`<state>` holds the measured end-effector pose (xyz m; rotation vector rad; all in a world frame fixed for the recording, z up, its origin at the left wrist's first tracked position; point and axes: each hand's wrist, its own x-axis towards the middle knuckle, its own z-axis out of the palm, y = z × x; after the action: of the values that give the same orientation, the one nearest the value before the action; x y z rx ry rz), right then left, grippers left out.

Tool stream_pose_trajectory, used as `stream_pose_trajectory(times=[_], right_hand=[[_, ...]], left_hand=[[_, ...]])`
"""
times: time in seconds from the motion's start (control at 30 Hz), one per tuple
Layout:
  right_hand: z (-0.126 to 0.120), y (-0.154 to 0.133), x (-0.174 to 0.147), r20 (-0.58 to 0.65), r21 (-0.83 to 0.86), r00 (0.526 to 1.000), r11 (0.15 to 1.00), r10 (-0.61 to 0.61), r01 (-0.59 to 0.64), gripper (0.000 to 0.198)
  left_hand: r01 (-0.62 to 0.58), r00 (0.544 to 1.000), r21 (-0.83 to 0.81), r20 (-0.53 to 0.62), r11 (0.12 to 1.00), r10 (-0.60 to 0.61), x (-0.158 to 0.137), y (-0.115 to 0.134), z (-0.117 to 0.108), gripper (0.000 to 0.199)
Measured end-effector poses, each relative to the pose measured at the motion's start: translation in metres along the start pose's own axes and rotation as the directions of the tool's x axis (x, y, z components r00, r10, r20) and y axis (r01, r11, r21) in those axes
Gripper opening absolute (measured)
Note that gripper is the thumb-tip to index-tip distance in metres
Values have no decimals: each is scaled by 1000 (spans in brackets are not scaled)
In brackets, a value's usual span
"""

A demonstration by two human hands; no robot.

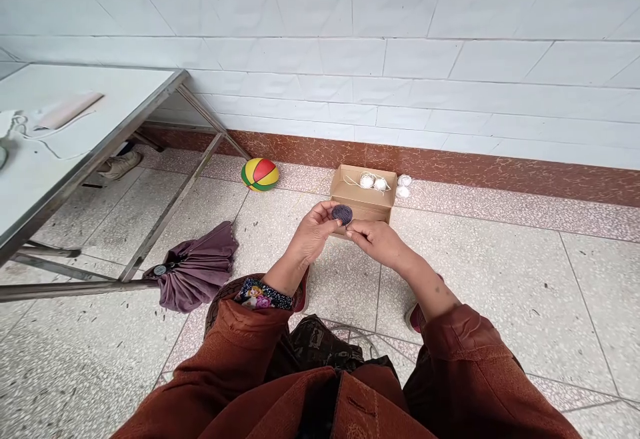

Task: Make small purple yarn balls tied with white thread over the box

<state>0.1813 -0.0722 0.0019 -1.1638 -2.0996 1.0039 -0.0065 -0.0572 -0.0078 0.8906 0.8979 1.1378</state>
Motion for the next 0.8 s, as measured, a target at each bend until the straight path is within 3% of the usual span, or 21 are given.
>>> stream_pose_trajectory(times=[0.07,0.17,0.3,0.37,0.5,0.67,0.8], right_hand=[[-8,-8,-2,27,84,998,995,-65,62,27],[-16,-13,-2,-74,180,994,979,-79,91,23],[-17,-3,4,-337,192,941,981,31,36,21],[-14,5,7,-394,194,914,981,97,-21,20],[-5,15,10,-328,214,929,972,168,-101,21],[7,17,7,-235,117,957,982,170,-146,16],[10,9,2,-75,17,995,998,62,-61,20]], left_hand=[[-19,999,103,-32,995,23,2,-2,0,39],[-34,999,246,-17,969,40,2,-5,1,41],[-2,986,251,161,968,-40,-5,-6,5,39],[32,963,189,256,981,-81,-8,-5,6,38],[76,956,26,282,997,-80,-11,-1,7,39],[34,992,-69,127,997,-25,-7,0,5,42],[1,1000,10,-4,1000,-1,-1,-2,2,38]])
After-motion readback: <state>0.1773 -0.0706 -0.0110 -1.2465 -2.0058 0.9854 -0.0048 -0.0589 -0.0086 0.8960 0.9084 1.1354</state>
